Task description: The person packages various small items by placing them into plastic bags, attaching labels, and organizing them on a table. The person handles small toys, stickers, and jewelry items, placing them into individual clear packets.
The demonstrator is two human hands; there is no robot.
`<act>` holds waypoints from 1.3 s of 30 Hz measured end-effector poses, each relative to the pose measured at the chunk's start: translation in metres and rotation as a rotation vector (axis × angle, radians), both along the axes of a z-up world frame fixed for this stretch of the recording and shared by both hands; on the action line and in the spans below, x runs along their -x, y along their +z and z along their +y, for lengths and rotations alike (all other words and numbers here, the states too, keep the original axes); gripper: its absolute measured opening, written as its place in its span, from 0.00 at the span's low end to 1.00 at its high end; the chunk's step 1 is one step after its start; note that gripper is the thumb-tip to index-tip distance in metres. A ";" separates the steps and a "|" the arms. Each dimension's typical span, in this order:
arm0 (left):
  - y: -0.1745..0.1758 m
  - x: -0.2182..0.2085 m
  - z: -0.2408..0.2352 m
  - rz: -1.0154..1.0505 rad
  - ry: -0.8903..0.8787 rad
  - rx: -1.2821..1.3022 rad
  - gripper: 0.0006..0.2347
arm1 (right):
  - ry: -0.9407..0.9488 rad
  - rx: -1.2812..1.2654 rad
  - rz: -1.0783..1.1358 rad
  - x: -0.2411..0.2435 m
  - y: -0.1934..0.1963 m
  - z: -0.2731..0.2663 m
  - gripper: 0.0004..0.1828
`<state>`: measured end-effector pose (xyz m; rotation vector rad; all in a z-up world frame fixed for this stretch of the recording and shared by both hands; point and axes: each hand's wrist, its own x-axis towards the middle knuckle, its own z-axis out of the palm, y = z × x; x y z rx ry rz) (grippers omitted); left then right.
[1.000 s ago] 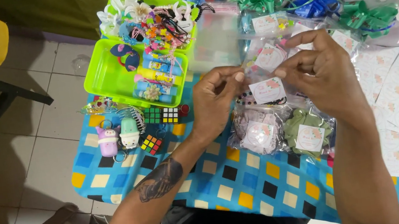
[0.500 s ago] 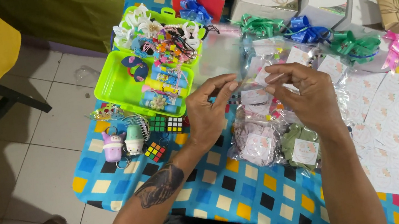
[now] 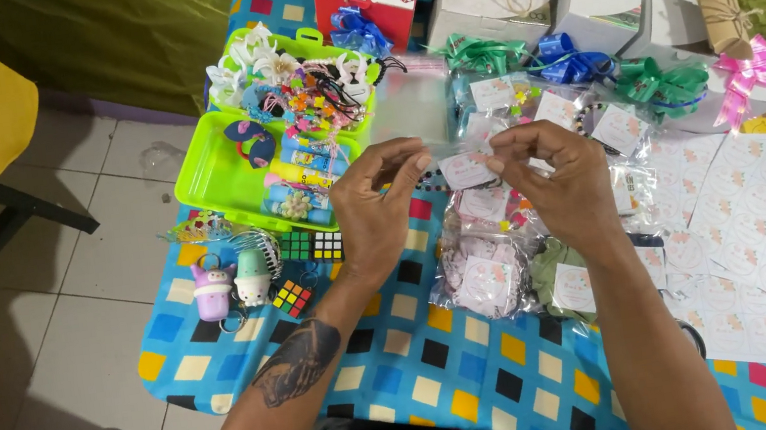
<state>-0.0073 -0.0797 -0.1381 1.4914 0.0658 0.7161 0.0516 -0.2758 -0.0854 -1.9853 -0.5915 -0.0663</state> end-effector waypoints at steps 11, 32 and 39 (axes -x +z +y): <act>-0.009 -0.007 -0.002 0.165 -0.360 0.205 0.23 | 0.037 0.012 -0.040 0.006 -0.002 0.008 0.08; -0.010 -0.004 -0.002 0.216 -0.238 0.104 0.12 | -0.119 -0.350 0.001 -0.011 0.042 -0.087 0.12; -0.027 -0.011 -0.006 0.221 -0.165 -0.145 0.10 | -0.637 0.717 -0.022 -0.039 0.027 -0.131 0.26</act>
